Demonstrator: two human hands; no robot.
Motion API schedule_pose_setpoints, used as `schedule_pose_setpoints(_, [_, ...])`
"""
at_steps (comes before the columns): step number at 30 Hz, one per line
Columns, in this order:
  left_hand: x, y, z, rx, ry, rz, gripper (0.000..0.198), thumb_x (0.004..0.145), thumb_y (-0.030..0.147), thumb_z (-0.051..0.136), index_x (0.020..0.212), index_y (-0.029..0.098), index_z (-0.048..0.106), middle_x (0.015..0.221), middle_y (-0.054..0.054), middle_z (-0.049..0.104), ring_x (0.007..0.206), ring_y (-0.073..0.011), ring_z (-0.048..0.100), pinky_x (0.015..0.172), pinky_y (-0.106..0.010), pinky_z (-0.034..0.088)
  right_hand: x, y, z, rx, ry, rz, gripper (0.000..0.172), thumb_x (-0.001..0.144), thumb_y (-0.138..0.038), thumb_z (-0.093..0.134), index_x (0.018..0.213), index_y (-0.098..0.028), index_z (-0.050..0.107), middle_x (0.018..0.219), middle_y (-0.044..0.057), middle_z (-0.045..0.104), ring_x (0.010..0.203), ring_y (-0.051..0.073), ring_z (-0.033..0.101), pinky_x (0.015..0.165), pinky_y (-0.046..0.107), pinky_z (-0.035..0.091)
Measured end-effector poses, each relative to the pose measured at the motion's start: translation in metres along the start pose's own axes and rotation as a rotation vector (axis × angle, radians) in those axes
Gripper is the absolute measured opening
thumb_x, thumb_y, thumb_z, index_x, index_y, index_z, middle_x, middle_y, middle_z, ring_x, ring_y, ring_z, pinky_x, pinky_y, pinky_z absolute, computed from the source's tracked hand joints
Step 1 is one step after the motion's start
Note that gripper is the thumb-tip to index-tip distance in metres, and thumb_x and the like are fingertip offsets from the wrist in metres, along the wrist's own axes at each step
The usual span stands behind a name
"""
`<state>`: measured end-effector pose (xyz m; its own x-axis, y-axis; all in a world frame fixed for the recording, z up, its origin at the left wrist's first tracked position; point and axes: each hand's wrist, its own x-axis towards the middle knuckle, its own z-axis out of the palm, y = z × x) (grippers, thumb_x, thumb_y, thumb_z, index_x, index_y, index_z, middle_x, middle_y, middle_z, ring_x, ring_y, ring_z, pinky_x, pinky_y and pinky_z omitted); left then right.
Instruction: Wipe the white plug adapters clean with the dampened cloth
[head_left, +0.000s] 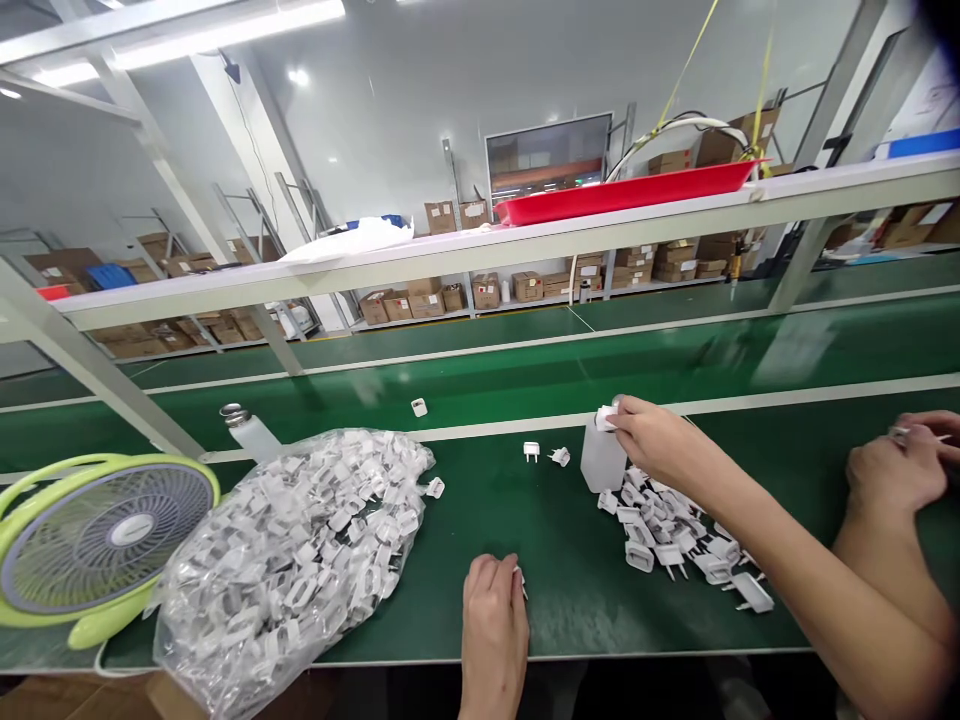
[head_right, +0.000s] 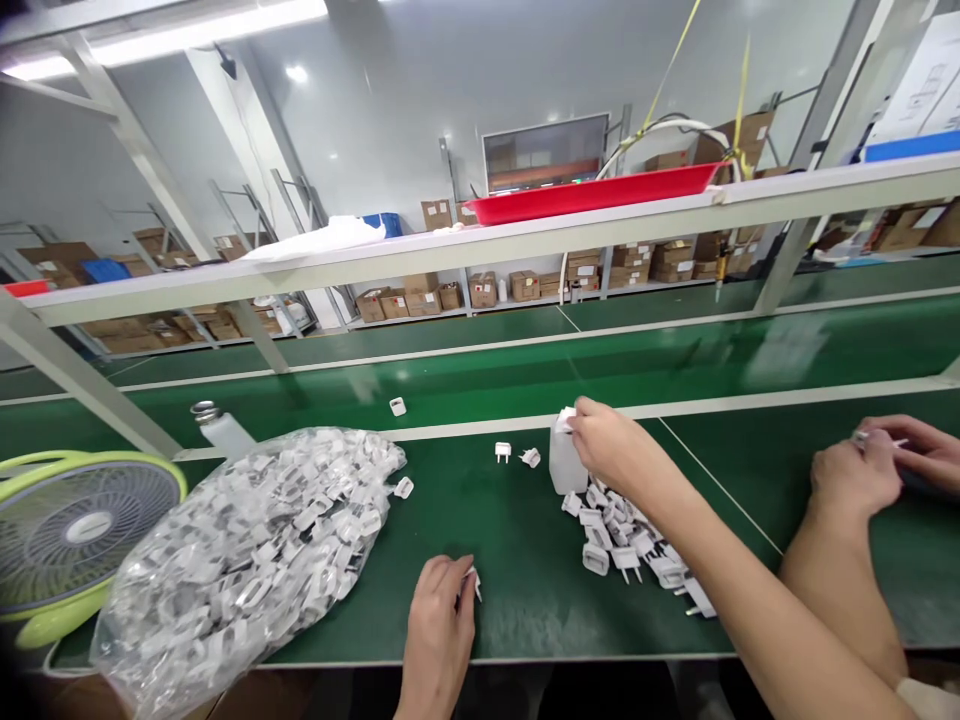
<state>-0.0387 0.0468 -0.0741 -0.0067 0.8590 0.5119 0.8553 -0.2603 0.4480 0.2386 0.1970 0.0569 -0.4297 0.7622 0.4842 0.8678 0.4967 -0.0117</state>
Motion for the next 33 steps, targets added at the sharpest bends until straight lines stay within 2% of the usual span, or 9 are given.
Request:
schedule_pose_setpoints(2, [0.001, 0.0, 0.004, -0.018, 0.004, -0.032, 0.031, 0.101, 0.016, 0.043, 0.109, 0.015, 0.073, 0.091, -0.013, 0.073, 0.085, -0.0276, 0.071, 0.071, -0.04, 0.062, 0.002, 0.0, 0.001, 0.012, -0.006, 0.027, 0.041, 0.101, -0.02, 0.036, 0.099, -0.016, 0.077, 0.103, 0.01, 0.067, 0.071, 0.016, 0.064, 0.062, 0.029, 0.049])
schedule_pose_setpoints(6, [0.002, 0.002, 0.011, -0.062, -0.012, -0.082, 0.033, 0.101, 0.016, 0.042, 0.113, 0.013, 0.073, 0.097, -0.015, 0.074, 0.091, -0.0284, 0.072, 0.075, -0.041, 0.062, 0.0, 0.001, 0.003, 0.038, -0.018, 0.036, 0.04, 0.099, -0.018, 0.037, 0.101, -0.014, 0.077, 0.106, 0.013, 0.066, 0.076, 0.02, 0.066, 0.069, 0.033, 0.052])
schedule_pose_setpoints(10, [0.004, 0.007, 0.004, -0.122, -0.066, -0.122, 0.031, 0.101, 0.025, 0.05, 0.122, 0.014, 0.07, 0.111, -0.016, 0.073, 0.102, -0.0285, 0.071, 0.081, -0.038, 0.062, -0.003, 0.002, 0.003, 0.059, -0.021, 0.053, 0.044, 0.102, -0.021, 0.033, 0.105, -0.013, 0.076, 0.106, 0.012, 0.066, 0.079, 0.02, 0.066, 0.07, 0.032, 0.052])
schedule_pose_setpoints(13, [0.004, 0.004, -0.01, -0.233, -0.182, -0.228, 0.041, 0.099, 0.033, 0.056, 0.137, 0.019, 0.061, 0.127, -0.015, 0.068, 0.111, -0.0282, 0.067, 0.088, -0.038, 0.06, -0.006, 0.004, 0.002, 0.064, -0.037, 0.044, 0.044, 0.101, -0.021, 0.034, 0.107, -0.013, 0.076, 0.103, 0.012, 0.065, 0.081, 0.022, 0.066, 0.072, 0.034, 0.053])
schedule_pose_setpoints(16, [0.004, -0.005, -0.021, -0.346, -0.313, -0.322, 0.055, 0.093, 0.031, 0.063, 0.146, 0.022, 0.052, 0.133, -0.013, 0.064, 0.104, -0.0261, 0.064, 0.086, -0.037, 0.057, -0.007, 0.007, 0.0, 0.082, -0.051, 0.036, 0.043, 0.101, -0.02, 0.034, 0.108, -0.015, 0.076, 0.109, 0.012, 0.065, 0.088, 0.023, 0.067, 0.077, 0.035, 0.053])
schedule_pose_setpoints(18, [0.004, -0.012, -0.026, -0.385, -0.372, -0.342, 0.059, 0.089, 0.027, 0.066, 0.147, 0.026, 0.052, 0.132, -0.011, 0.064, 0.098, -0.0241, 0.062, 0.082, -0.035, 0.056, -0.007, 0.008, 0.0, 0.1, -0.054, 0.038, 0.043, 0.102, -0.019, 0.033, 0.112, -0.015, 0.075, 0.113, 0.012, 0.065, 0.093, 0.023, 0.068, 0.081, 0.035, 0.053])
schedule_pose_setpoints(23, [0.006, -0.023, -0.031, -0.417, -0.468, -0.312, 0.061, 0.084, 0.016, 0.067, 0.143, 0.033, 0.059, 0.117, -0.007, 0.068, 0.094, -0.0235, 0.061, 0.088, -0.035, 0.054, -0.01, 0.009, -0.002, 0.146, -0.079, 0.037, 0.043, 0.103, -0.023, 0.033, 0.115, -0.015, 0.074, 0.115, 0.012, 0.063, 0.095, 0.025, 0.067, 0.082, 0.037, 0.051])
schedule_pose_setpoints(29, [0.008, -0.026, -0.03, -0.475, -0.521, -0.261, 0.059, 0.084, 0.009, 0.063, 0.139, 0.03, 0.064, 0.125, -0.009, 0.069, 0.107, -0.0277, 0.062, 0.097, -0.041, 0.052, -0.013, 0.01, -0.002, 0.275, -0.071, 0.079, 0.041, 0.101, -0.03, 0.038, 0.117, -0.017, 0.073, 0.111, 0.012, 0.064, 0.09, 0.025, 0.064, 0.082, 0.04, 0.048])
schedule_pose_setpoints(33, [0.008, -0.029, -0.03, -0.533, -0.527, -0.2, 0.051, 0.088, 0.008, 0.059, 0.136, 0.024, 0.066, 0.126, -0.012, 0.069, 0.115, -0.0286, 0.06, 0.103, -0.042, 0.05, -0.01, 0.009, -0.002, 0.436, -0.025, 0.176, 0.034, 0.096, -0.034, 0.047, 0.106, -0.021, 0.077, 0.104, 0.01, 0.063, 0.09, 0.027, 0.061, 0.085, 0.042, 0.044])
